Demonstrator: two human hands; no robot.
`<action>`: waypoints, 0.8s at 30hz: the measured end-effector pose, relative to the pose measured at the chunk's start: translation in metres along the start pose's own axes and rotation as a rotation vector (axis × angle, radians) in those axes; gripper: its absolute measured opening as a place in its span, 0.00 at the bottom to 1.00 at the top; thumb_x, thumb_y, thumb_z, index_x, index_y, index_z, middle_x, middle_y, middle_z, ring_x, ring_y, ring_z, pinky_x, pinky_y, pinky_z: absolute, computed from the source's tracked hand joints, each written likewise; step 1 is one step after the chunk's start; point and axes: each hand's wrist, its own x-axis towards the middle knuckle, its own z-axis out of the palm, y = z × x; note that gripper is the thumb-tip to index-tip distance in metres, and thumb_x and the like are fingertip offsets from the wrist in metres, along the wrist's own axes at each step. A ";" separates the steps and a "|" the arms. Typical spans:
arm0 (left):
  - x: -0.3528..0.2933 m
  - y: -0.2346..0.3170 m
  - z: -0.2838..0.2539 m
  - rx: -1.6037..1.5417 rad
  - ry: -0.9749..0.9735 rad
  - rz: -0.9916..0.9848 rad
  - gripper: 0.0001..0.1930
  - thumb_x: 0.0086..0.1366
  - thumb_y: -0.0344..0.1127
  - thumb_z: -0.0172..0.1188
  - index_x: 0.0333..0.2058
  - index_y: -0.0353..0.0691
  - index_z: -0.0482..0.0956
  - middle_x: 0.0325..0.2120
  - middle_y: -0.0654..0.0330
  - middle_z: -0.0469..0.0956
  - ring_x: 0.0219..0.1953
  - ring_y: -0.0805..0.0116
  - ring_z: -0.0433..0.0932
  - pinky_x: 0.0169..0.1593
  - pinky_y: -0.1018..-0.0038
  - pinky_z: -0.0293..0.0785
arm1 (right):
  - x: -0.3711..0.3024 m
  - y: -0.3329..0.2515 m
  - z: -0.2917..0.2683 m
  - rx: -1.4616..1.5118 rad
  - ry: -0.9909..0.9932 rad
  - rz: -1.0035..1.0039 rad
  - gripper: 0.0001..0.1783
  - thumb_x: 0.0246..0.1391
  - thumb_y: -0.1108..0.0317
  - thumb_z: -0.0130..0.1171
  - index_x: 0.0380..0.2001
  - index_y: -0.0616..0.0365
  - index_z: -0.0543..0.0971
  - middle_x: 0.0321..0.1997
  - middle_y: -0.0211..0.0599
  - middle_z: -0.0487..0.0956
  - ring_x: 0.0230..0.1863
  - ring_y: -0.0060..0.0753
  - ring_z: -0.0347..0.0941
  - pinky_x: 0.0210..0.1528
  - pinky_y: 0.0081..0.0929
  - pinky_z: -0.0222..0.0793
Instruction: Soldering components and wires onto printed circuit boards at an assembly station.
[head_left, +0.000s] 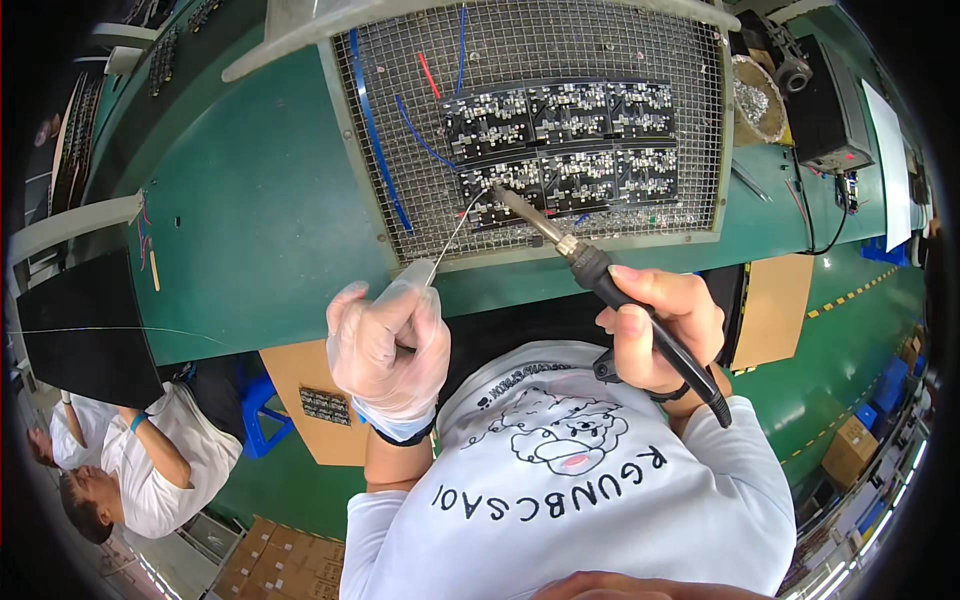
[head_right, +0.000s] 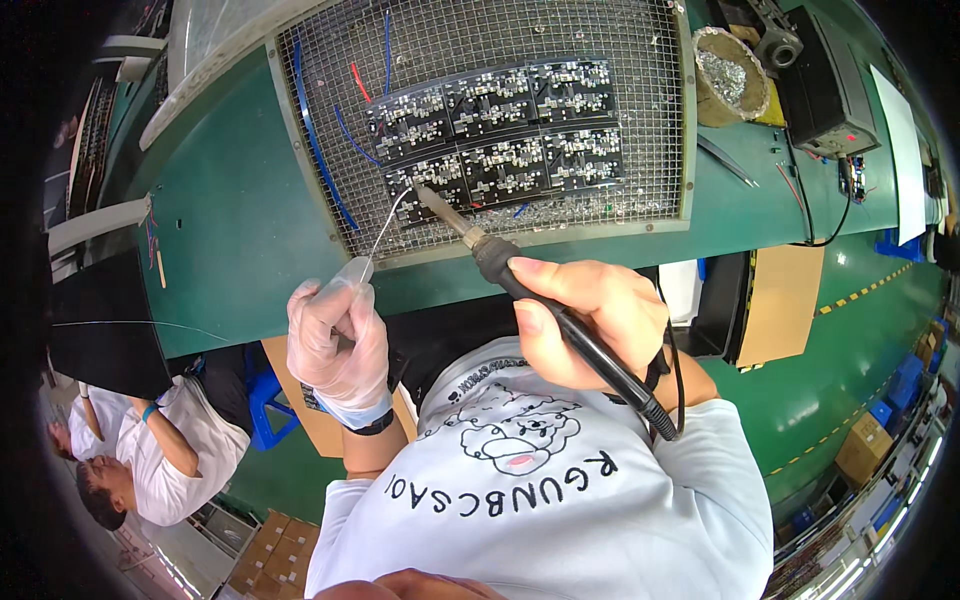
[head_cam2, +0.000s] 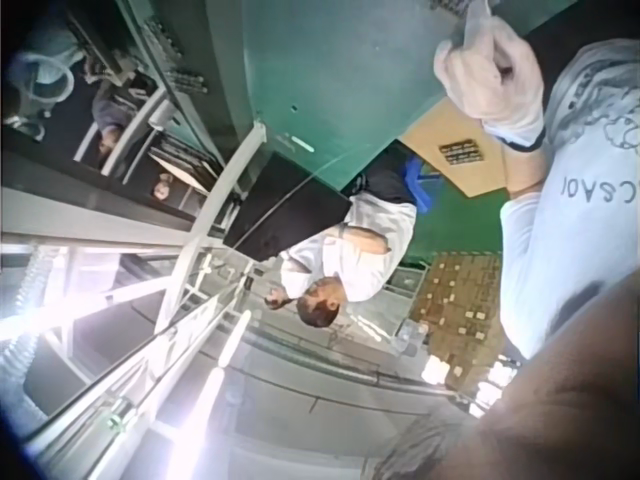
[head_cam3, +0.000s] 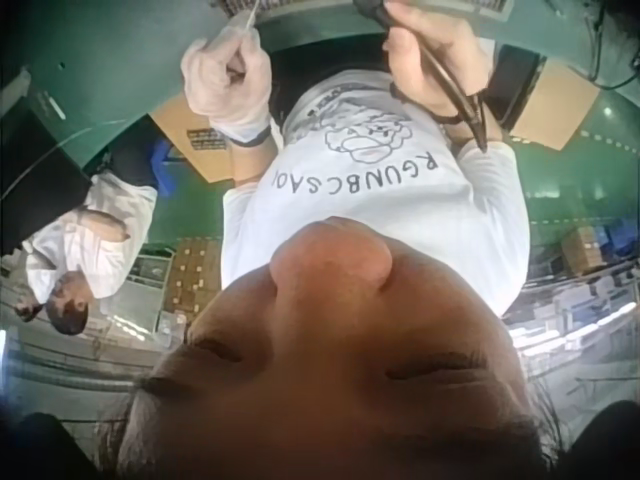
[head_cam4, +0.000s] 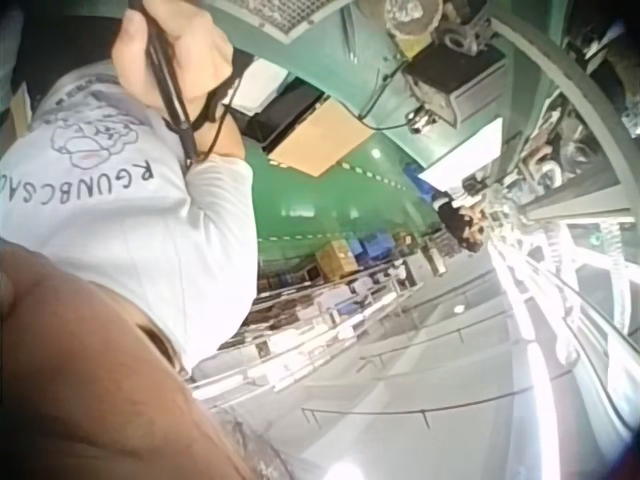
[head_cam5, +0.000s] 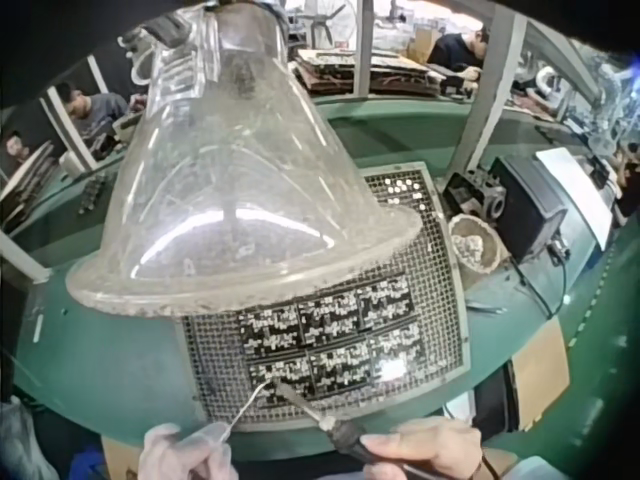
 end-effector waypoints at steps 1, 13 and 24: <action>0.001 0.000 0.001 0.001 0.000 -0.018 0.11 0.48 0.16 0.63 0.27 0.43 0.78 0.10 0.68 0.59 0.15 0.73 0.59 0.48 0.64 0.74 | -0.001 0.001 0.000 -0.001 -0.012 0.008 0.15 0.50 0.75 0.67 0.41 0.65 0.78 0.30 0.42 0.83 0.21 0.26 0.77 0.25 0.22 0.73; 0.005 0.009 0.006 -0.001 0.025 -0.086 0.13 0.45 0.19 0.66 0.28 0.46 0.81 0.13 0.68 0.64 0.17 0.69 0.66 0.29 0.72 0.72 | 0.002 0.002 -0.015 0.123 0.275 0.210 0.10 0.56 0.76 0.59 0.42 0.66 0.76 0.29 0.39 0.82 0.22 0.17 0.76 0.24 0.15 0.71; 0.002 0.009 0.007 0.030 0.006 -0.090 0.15 0.44 0.19 0.68 0.31 0.47 0.83 0.14 0.67 0.64 0.18 0.68 0.68 0.25 0.73 0.67 | 0.024 -0.005 -0.012 0.051 -0.045 0.161 0.11 0.48 0.78 0.66 0.38 0.62 0.81 0.29 0.38 0.83 0.24 0.25 0.79 0.28 0.20 0.73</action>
